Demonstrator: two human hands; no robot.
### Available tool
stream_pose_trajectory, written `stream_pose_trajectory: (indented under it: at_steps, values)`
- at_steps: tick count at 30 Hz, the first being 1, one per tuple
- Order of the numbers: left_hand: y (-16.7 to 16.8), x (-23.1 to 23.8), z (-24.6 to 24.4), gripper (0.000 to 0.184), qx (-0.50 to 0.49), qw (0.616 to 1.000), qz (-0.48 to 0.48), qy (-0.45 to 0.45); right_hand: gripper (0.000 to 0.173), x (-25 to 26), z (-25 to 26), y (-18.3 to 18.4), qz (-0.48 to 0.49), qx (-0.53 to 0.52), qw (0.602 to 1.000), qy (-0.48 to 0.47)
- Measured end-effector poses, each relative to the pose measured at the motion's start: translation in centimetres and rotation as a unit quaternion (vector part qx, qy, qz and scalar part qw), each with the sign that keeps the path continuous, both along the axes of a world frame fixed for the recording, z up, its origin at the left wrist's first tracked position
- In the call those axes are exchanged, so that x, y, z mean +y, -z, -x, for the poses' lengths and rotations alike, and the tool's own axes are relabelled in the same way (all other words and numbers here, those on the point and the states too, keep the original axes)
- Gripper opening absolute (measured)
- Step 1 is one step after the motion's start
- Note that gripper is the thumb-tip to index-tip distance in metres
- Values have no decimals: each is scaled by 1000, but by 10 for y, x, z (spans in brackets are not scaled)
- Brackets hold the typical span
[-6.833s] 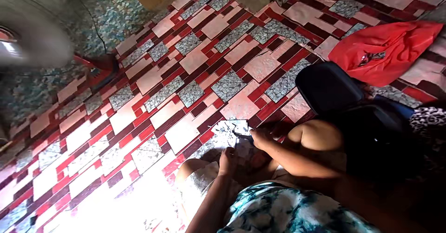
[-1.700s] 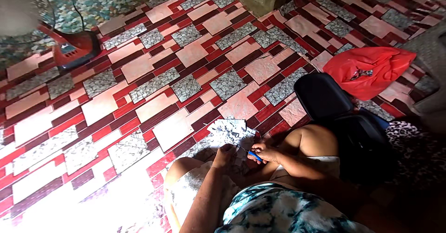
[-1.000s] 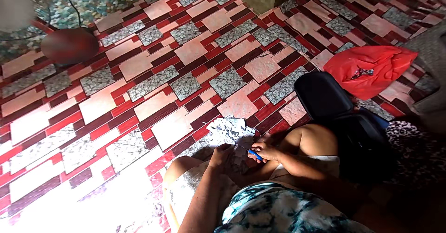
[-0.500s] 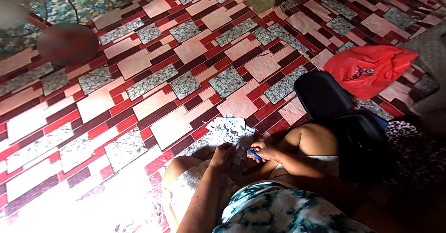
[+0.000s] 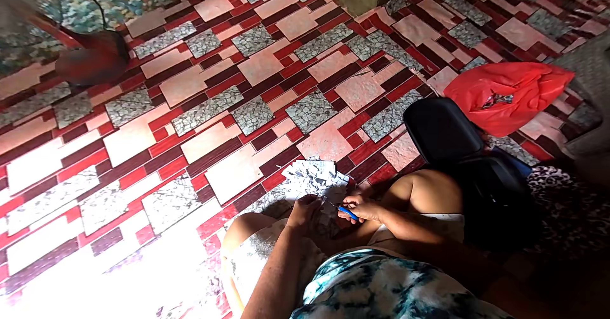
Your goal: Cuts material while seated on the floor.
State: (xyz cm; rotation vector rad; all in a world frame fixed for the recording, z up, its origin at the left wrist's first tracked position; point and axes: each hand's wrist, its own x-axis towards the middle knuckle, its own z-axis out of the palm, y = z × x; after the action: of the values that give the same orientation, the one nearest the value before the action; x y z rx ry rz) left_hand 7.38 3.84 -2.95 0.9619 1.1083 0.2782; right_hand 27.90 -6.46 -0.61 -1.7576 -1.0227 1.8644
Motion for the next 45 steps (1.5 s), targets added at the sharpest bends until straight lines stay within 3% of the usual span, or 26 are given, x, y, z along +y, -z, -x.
stream_pose_trajectory:
  at_steps: [17, 26, 39, 45]
  values:
    - [-1, 3, 9, 12, -11, 998, 27, 50, 27, -2, -3, 3, -80, 9, 996, 38]
    - [-8, 1, 7, 13, 10, 999, 45, 7, 32, 0, -4, -1, 3, 14, 999, 50]
    - [-5, 0, 4, 13, 1, 998, 60, 30, 28, -2, -1, 1, -58, -2, 997, 44]
    - [-5, 1, 4, 14, -2, 999, 53, 15, 32, 0, -3, 0, 0, 3, 999, 52]
